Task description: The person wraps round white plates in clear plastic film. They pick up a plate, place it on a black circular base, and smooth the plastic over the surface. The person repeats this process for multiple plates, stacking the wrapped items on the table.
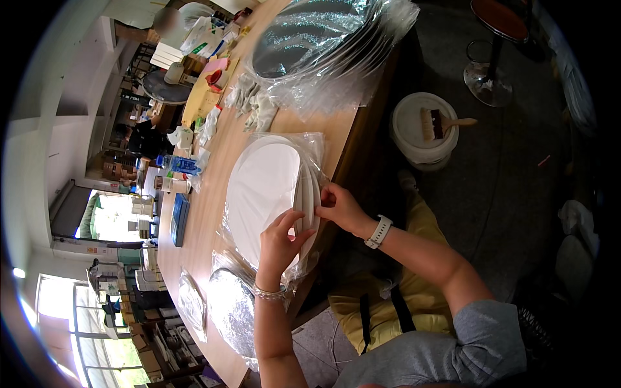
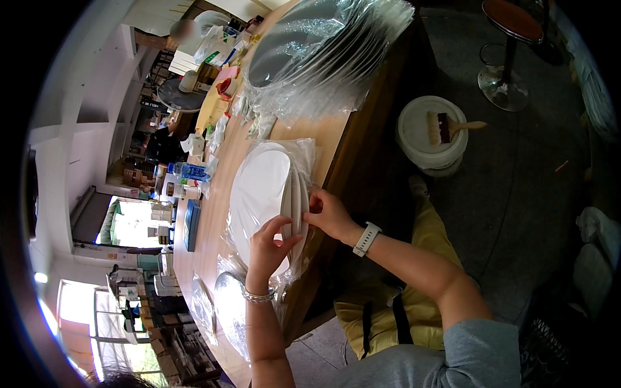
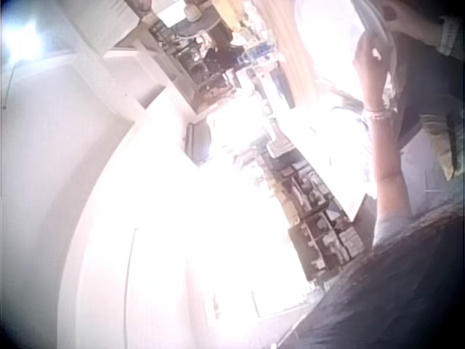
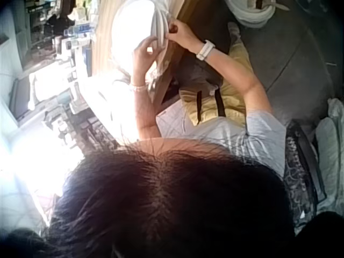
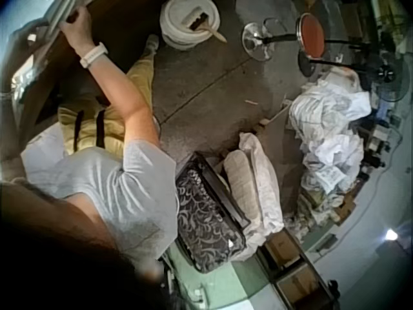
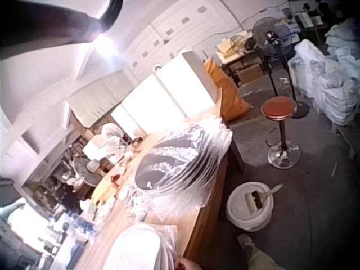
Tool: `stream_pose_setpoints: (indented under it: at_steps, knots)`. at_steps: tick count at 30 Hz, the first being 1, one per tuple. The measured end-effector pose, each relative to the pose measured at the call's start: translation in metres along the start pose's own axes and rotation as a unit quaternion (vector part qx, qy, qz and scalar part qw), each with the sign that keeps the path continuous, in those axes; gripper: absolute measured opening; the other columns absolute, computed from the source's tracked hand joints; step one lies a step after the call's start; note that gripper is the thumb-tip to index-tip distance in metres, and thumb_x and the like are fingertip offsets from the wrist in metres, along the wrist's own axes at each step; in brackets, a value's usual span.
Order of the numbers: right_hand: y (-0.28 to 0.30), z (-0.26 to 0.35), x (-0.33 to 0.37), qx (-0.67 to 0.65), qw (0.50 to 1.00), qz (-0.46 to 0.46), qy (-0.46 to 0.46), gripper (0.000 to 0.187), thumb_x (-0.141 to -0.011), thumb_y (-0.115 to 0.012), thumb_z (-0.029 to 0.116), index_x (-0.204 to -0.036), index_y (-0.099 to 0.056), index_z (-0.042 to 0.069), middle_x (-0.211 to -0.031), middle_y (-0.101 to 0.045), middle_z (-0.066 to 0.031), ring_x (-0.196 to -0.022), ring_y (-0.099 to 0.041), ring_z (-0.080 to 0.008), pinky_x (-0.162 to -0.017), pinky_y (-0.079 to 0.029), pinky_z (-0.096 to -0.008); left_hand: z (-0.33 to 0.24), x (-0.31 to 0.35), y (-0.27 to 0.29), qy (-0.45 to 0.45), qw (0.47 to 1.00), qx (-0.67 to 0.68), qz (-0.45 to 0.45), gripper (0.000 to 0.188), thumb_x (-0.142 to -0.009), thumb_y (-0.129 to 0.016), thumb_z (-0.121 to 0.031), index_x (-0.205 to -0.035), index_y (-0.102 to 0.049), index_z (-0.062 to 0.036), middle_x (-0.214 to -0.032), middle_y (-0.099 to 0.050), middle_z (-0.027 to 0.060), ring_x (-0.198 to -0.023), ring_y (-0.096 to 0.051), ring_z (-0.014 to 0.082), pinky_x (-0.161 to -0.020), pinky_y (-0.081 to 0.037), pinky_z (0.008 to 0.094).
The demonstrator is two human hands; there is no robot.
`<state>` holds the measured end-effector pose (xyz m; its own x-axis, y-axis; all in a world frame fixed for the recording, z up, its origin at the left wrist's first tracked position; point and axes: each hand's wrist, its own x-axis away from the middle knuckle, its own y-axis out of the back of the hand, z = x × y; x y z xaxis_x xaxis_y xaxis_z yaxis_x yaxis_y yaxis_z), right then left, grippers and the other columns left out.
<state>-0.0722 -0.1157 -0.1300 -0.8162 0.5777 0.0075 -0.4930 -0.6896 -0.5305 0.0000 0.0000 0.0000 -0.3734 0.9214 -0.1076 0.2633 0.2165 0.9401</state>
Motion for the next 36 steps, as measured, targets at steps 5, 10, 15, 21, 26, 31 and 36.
stream_pose_setpoints:
  at_steps: [5,10,15,21,26,31,36]
  knots:
    - [0.001,0.004,0.000,0.011,1.000,-0.001,0.000,0.026,-0.073,-0.070,0.007,-0.084,-0.046,0.003,-0.076,-0.051,-0.0027,-0.069,-0.052,-0.0110,-0.062,-0.047,-0.0260,0.000,0.000,0.001,-0.001,1.000,0.004,0.002,0.034,-0.070,-0.076,-0.014,-0.100,-0.062,-0.0087,-0.102,-0.065,0.0097,-0.077,-0.064,0.0245,-0.058,-0.054,0.0299]
    - [0.000,0.002,-0.001,-0.010,1.000,0.003,-0.009,0.028,-0.073,-0.071,0.009,-0.086,-0.048,0.002,-0.077,-0.051,-0.0018,-0.072,-0.052,-0.0099,-0.064,-0.047,-0.0256,-0.007,0.002,-0.004,-0.024,1.000,-0.013,-0.013,0.041,-0.073,-0.069,-0.011,-0.113,-0.059,-0.0116,-0.104,-0.065,0.0107,-0.080,-0.064,0.0271,-0.065,-0.053,0.0333]
    - [-0.004,0.017,0.010,0.169,0.981,-0.013,0.097,0.029,-0.075,-0.070,0.009,-0.095,-0.051,-0.001,-0.086,-0.055,-0.0095,-0.078,-0.057,-0.0207,-0.069,-0.048,-0.0299,0.001,0.007,-0.011,-0.030,0.998,-0.044,-0.037,0.047,-0.074,-0.062,-0.005,-0.119,-0.056,-0.0145,-0.102,-0.065,0.0116,-0.080,-0.064,0.0294,-0.069,-0.052,0.0364]
    - [-0.019,0.072,0.043,0.395,0.887,0.015,0.239,0.027,-0.085,-0.058,0.015,-0.103,-0.052,-0.004,-0.093,-0.059,-0.0184,-0.076,-0.062,-0.0295,-0.065,-0.051,-0.0345,0.010,0.012,-0.019,0.002,0.992,-0.020,-0.124,0.039,-0.080,-0.062,-0.006,-0.115,-0.044,-0.0057,-0.092,-0.068,0.0126,-0.078,-0.068,0.0259,-0.065,-0.056,0.0353]
    - [-0.021,0.071,-0.006,0.120,0.979,0.091,-0.139,0.036,-0.090,-0.054,0.032,-0.098,-0.049,-0.002,-0.078,-0.061,-0.0100,-0.053,-0.060,-0.0149,-0.040,-0.045,-0.0281,-0.004,0.029,-0.032,-0.046,0.981,-0.086,-0.169,0.026,-0.080,-0.064,-0.011,-0.101,-0.051,-0.0058,-0.098,-0.061,0.0145,-0.089,-0.061,0.0317,-0.074,-0.052,0.0383]
    - [-0.033,0.078,-0.025,0.237,0.958,0.117,-0.114,0.023,-0.090,-0.052,0.023,-0.098,-0.049,0.002,-0.070,-0.058,-0.0056,-0.050,-0.056,-0.0122,-0.039,-0.042,-0.0245,-0.033,0.073,-0.064,-0.033,0.981,-0.145,-0.123,0.043,-0.081,-0.055,-0.009,-0.121,-0.045,0.0039,-0.118,-0.048,0.0188,-0.113,-0.046,0.0339,-0.089,-0.046,0.0392]
    - [-0.053,0.097,-0.012,0.165,0.967,0.123,-0.151,0.018,-0.090,-0.052,0.016,-0.102,-0.049,0.002,-0.078,-0.059,-0.0058,-0.058,-0.059,-0.0129,-0.048,-0.052,-0.0257,-0.012,0.081,-0.079,0.028,0.945,-0.297,-0.132,0.049,-0.082,-0.047,-0.009,-0.129,-0.039,0.0050,-0.127,-0.045,0.0238,-0.115,-0.048,0.0383,-0.092,-0.045,0.0396]
